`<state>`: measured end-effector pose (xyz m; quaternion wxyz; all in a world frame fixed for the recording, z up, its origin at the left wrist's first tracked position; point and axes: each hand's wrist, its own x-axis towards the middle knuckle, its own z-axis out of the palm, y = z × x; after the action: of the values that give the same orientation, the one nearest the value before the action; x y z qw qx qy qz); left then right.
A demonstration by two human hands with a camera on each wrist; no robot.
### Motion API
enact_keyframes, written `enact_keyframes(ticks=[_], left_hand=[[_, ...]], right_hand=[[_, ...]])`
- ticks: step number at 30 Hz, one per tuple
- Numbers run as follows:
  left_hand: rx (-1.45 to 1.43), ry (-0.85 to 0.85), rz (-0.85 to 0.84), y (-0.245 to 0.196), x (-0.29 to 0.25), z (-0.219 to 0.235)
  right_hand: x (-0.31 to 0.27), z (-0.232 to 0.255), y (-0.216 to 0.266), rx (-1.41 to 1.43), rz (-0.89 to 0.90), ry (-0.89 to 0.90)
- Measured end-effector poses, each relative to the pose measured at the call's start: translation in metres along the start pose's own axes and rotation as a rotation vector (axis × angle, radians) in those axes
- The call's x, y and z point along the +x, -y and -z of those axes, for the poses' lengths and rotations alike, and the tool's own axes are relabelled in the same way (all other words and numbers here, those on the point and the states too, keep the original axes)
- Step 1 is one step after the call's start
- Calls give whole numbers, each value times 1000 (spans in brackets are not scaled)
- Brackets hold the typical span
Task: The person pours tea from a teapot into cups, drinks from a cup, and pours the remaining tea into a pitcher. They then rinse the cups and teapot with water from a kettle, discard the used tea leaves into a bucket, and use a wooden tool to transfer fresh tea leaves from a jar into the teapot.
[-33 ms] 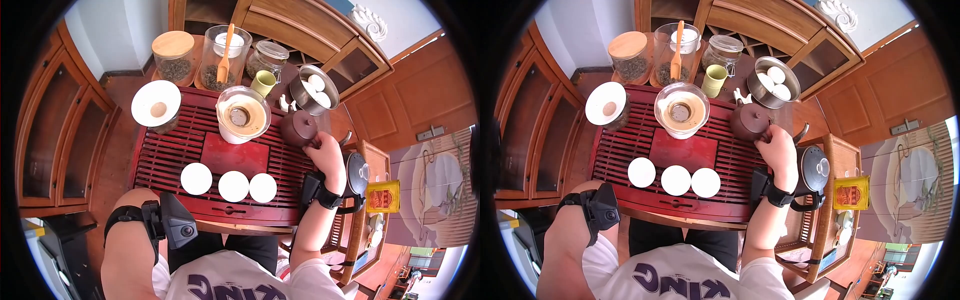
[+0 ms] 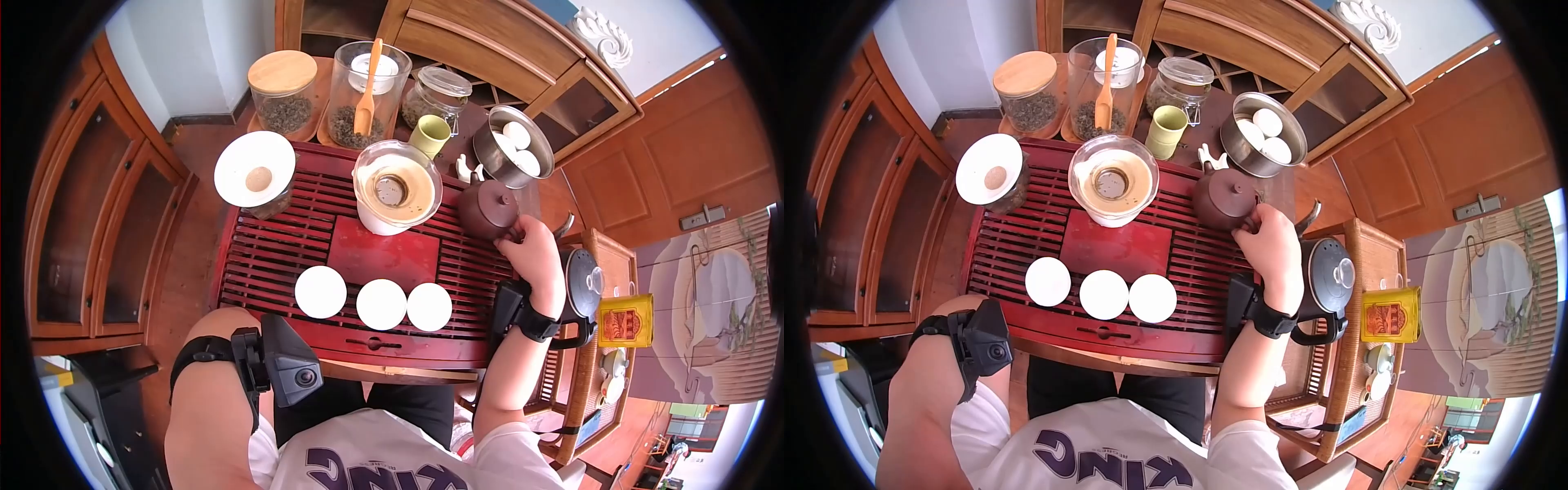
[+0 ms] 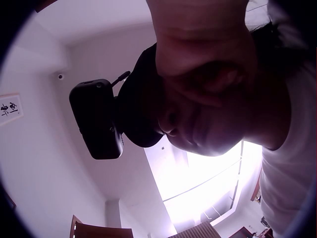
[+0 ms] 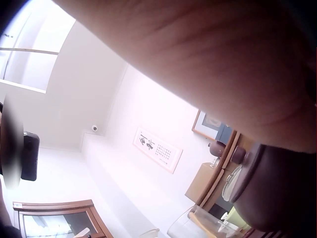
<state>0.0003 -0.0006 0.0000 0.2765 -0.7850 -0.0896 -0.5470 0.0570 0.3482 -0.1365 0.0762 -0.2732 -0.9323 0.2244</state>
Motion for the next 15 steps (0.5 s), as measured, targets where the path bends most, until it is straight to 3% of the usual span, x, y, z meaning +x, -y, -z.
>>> enact_keyframes(ticks=[6, 9, 11, 15], left_hand=[[32, 30, -41, 0, 1, 2], [34, -28, -5, -5, -1, -2], [0, 2, 0, 0, 0, 1], [-20, 16, -4, -1, 0, 2]], right_hand=[[1, 2, 1, 2, -22, 14], [2, -1, -6, -35, 87, -147], [4, -2, -6, 158, 8, -119], [-1, 6, 11, 202, -28, -93]])
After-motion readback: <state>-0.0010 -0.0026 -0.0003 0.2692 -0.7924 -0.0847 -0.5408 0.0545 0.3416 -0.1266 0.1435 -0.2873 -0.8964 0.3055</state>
